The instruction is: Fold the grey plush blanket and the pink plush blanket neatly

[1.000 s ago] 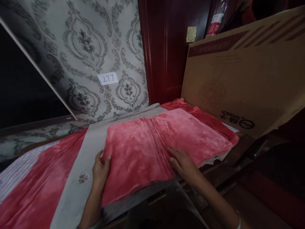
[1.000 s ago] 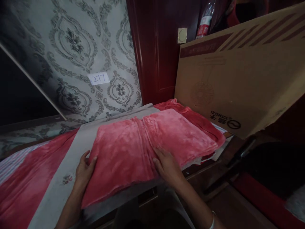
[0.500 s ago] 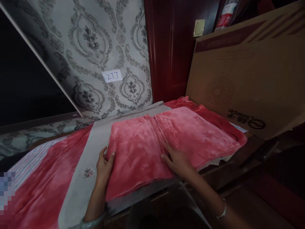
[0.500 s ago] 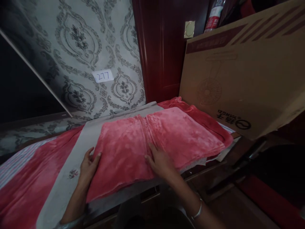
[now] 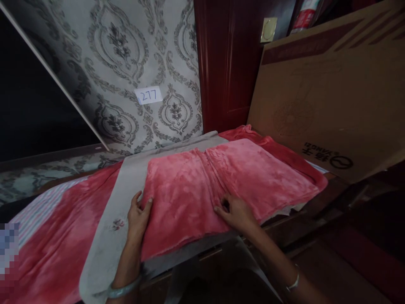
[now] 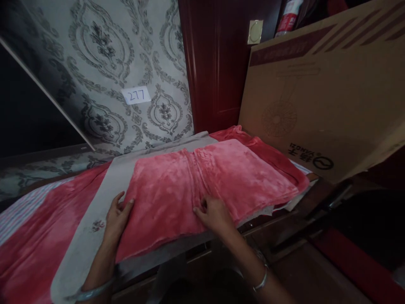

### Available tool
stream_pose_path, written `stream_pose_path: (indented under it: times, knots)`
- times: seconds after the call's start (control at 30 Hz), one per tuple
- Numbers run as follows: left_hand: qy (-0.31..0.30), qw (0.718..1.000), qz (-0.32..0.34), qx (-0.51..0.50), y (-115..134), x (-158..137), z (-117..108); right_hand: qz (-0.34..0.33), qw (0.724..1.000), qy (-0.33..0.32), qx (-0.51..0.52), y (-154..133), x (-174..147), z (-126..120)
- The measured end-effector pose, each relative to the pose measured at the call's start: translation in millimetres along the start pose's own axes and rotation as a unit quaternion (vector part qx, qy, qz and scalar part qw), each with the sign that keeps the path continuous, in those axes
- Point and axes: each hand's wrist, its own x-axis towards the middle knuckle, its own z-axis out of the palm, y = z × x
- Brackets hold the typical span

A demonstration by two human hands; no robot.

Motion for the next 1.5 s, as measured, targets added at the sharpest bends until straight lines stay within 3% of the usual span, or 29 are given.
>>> stream_pose_path:
  times: [0.17,0.3,0.47,0.67,0.8,0.9,0.97,1.07,1.13,1.3,1.4,1.5]
  knots:
    - [-0.001,1.000,0.000,-0.018,0,0,2,-0.008,0.999,0.045,0.020,0,1,6]
    - [-0.016,0.999,0.004,-0.038,0,0,3,0.027,0.997,0.045,-0.065,2,-1,7]
    - [-0.014,0.999,0.007,-0.045,0,-2,3,0.022,0.992,0.025,-0.122,5,-3,13]
    - [0.008,0.998,0.025,-0.052,-12,4,4,-0.088,0.990,0.075,-0.080,3,-3,5]
    - [0.007,0.998,0.024,-0.062,-18,8,5,-0.176,0.976,0.118,-0.055,-13,20,-3]
    - [-0.001,0.998,0.025,-0.064,-19,8,4,-0.177,0.978,0.084,-0.075,-21,47,5]
    - [-0.003,0.997,0.025,-0.066,-18,7,3,-0.146,0.984,0.022,-0.096,-19,60,18]
    - [0.006,0.997,0.024,-0.070,-17,6,3,-0.104,0.985,-0.078,-0.116,-9,66,36]
    - [0.011,0.997,0.023,-0.068,-16,6,3,-0.099,0.982,-0.109,-0.122,-3,65,40]
    - [0.002,0.999,0.021,-0.048,-14,6,2,-0.160,0.965,-0.136,-0.157,-19,87,16]
    - [0.003,0.999,0.019,-0.049,-13,6,2,-0.184,0.963,-0.110,-0.165,-54,126,1]
    - [0.013,0.998,0.024,-0.056,-12,5,1,-0.155,0.968,-0.086,-0.176,-86,169,2]
